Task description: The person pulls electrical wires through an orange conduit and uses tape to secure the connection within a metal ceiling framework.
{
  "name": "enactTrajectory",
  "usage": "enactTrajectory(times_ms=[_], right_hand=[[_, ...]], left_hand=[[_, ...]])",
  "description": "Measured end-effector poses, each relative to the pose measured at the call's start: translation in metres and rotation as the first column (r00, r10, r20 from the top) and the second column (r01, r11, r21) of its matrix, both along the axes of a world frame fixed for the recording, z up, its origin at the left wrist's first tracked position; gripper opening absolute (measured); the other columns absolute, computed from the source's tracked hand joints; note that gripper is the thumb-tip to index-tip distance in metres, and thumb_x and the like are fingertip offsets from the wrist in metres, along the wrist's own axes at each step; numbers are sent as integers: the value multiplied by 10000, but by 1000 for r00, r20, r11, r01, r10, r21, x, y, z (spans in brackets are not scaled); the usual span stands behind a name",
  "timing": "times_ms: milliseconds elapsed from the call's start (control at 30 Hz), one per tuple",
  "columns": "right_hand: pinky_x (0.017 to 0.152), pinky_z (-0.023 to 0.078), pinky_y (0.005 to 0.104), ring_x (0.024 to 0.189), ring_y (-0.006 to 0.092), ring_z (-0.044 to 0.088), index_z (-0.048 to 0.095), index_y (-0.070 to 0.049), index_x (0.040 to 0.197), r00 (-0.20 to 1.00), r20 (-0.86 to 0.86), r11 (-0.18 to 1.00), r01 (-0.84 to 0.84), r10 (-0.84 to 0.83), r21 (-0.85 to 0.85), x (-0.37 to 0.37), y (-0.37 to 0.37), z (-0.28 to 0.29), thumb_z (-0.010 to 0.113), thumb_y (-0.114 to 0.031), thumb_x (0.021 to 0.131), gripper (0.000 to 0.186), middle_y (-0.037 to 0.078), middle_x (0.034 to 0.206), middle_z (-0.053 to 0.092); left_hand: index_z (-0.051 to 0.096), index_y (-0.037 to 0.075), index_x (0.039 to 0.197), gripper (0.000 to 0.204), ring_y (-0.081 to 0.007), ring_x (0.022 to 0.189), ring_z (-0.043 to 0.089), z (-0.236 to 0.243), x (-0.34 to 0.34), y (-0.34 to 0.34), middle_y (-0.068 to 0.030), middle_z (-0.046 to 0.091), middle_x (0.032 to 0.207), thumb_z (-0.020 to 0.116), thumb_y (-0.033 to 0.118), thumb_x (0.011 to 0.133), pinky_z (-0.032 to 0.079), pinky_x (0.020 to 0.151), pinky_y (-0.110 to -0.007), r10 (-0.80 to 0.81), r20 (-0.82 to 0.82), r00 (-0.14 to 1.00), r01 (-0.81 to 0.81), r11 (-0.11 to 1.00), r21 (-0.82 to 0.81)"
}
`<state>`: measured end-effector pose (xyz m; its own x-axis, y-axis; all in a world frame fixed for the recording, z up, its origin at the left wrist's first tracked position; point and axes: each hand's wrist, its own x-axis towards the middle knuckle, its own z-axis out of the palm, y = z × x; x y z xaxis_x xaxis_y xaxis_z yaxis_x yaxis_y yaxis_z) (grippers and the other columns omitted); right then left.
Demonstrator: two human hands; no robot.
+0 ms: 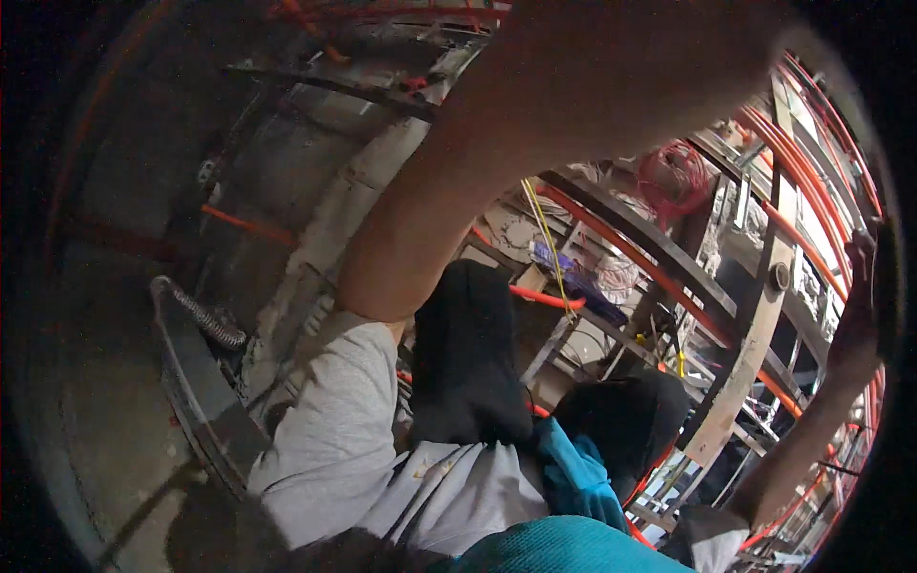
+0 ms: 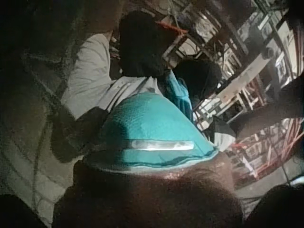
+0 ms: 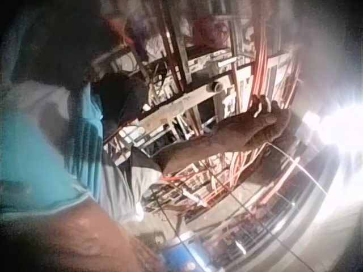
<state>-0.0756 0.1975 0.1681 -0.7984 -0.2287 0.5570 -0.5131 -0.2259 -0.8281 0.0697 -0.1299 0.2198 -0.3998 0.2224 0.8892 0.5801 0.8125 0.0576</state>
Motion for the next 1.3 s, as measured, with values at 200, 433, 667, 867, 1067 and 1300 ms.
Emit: enactTrajectory(times_ms=[200, 433, 667, 867, 1067, 1300], right_hand=[[999, 467, 350, 1082, 158, 597, 528, -14, 1408, 990, -128, 919, -2, 57, 394, 3, -34, -41, 520, -244, 1057, 420, 104, 1248, 598], [880, 491, 280, 988, 123, 598, 540, -3, 1338, 959, -44, 905, -249, 280, 344, 58, -74, -74, 574, -109, 1017, 340, 85, 1116, 629], [847, 503, 302, 931, 143, 604, 545, -8, 1172, 906, 13, 805, -382, 423, 454, 82, -88, -99, 541, -36, 994, 181, 91, 1042, 610], [774, 528, 337, 882, 218, 639, 589, -20, 1089, 853, 24, 691, -438, 521, 575, 95, -105, -100, 565, 82, 908, 210, 105, 1006, 626], [860, 523, 423, 1018, 379, 644, 609, -14, 1109, 729, 82, 437, -492, 680, 753, 116, -114, -104, 662, 28, 858, 260, 182, 1075, 646], [1042, 436, 501, 1233, 448, 504, 470, 35, 1348, 615, 122, 218, -448, 779, 867, 112, -144, -167, 635, -219, 950, 501, 275, 1320, 497]], left_hand=[[497, 158, 757, 495, -22, 415, 289, 6, 47, -36, 70, 329, 528, 438, 557, 1045, 265, 353, -243, -305, 228, 925, 96, 766, 636], [492, 156, 771, 484, -39, 414, 262, -35, 75, -62, 61, 333, 543, 406, 532, 1063, 267, 370, -248, -243, 215, 946, -55, 534, 844], [534, 105, 822, 450, -56, 470, 357, -95, 93, -107, 50, 386, 582, 521, 510, 1016, 296, 431, -229, -249, 104, 963, -12, 346, 938], [512, 153, 833, 446, -49, 486, 315, -121, 108, -139, 76, 355, 597, 550, 570, 986, 248, 432, -225, -16, 119, 993, -113, 216, 970], [485, 158, 805, 442, -65, 479, 297, -115, 137, -227, 73, 349, 592, 581, 555, 975, 242, 428, -239, 184, 64, 981, -83, 93, 992], [476, 139, 863, 420, -105, 481, 324, -112, 208, -417, 29, 352, 587, 513, 530, 1011, 280, 438, -274, 155, 139, 978, -156, 104, 982]])
